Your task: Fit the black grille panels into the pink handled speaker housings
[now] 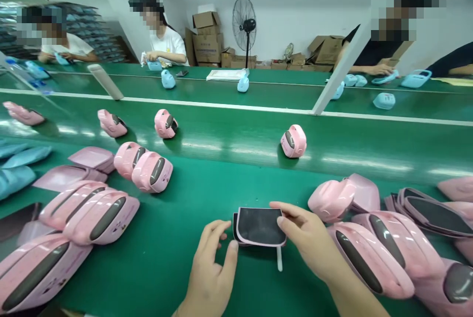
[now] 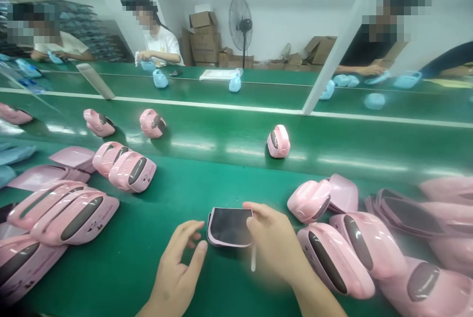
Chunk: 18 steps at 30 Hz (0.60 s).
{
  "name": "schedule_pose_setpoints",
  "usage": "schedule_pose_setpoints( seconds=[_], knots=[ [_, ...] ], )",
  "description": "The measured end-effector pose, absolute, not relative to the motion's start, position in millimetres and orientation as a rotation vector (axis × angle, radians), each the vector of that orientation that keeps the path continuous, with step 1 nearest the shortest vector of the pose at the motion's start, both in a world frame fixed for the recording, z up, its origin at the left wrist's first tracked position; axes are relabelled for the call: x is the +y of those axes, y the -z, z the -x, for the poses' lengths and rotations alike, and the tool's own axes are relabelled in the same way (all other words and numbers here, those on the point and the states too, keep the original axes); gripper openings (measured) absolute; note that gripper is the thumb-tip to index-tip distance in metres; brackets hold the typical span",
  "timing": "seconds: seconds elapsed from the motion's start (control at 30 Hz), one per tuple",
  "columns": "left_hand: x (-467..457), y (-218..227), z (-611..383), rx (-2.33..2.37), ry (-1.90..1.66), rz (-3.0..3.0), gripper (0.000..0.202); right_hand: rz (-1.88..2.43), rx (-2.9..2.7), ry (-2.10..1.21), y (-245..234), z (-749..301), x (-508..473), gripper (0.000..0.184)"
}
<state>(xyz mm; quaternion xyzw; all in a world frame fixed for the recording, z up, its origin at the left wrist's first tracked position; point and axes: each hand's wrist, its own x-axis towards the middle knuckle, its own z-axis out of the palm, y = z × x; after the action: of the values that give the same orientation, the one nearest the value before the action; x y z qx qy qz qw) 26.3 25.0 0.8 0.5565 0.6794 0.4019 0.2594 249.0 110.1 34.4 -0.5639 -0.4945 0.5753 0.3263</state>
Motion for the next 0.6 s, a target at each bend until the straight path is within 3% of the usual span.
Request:
schedule_pose_setpoints(
  seconds=[0.07,0.27,0.47,0.53,0.6],
  knots=[
    [26.5,-12.2,-28.0,1.752,-1.092,-1.571,0.038,1.427,-1.230,-1.547,-36.0,-252.1,110.9,0.047],
    [36.6,-36.5,-31.8,1.517,-1.109,-1.835,0.049,0.992,-0.828,-1.939,-24.4,-242.8,104.1,0.083],
    [54.3,-29.6,-28.8,1.552,-1.004,-2.222,0.067,0.661,-0.495,-2.159,-34.9,-237.2,93.7,0.073],
    [89.5,-27.7,-14.1,1.564,-1.080,-2.137,0.055,0.687,-0.398,-2.126,-36.1,-243.0,96.5,0.072],
    [143.6,-27.2,12.6,1.910,-1.407,-1.694,0.042,0.719,-0.330,-2.104,-31.2,-251.5,103.1,0.079]
  ],
)
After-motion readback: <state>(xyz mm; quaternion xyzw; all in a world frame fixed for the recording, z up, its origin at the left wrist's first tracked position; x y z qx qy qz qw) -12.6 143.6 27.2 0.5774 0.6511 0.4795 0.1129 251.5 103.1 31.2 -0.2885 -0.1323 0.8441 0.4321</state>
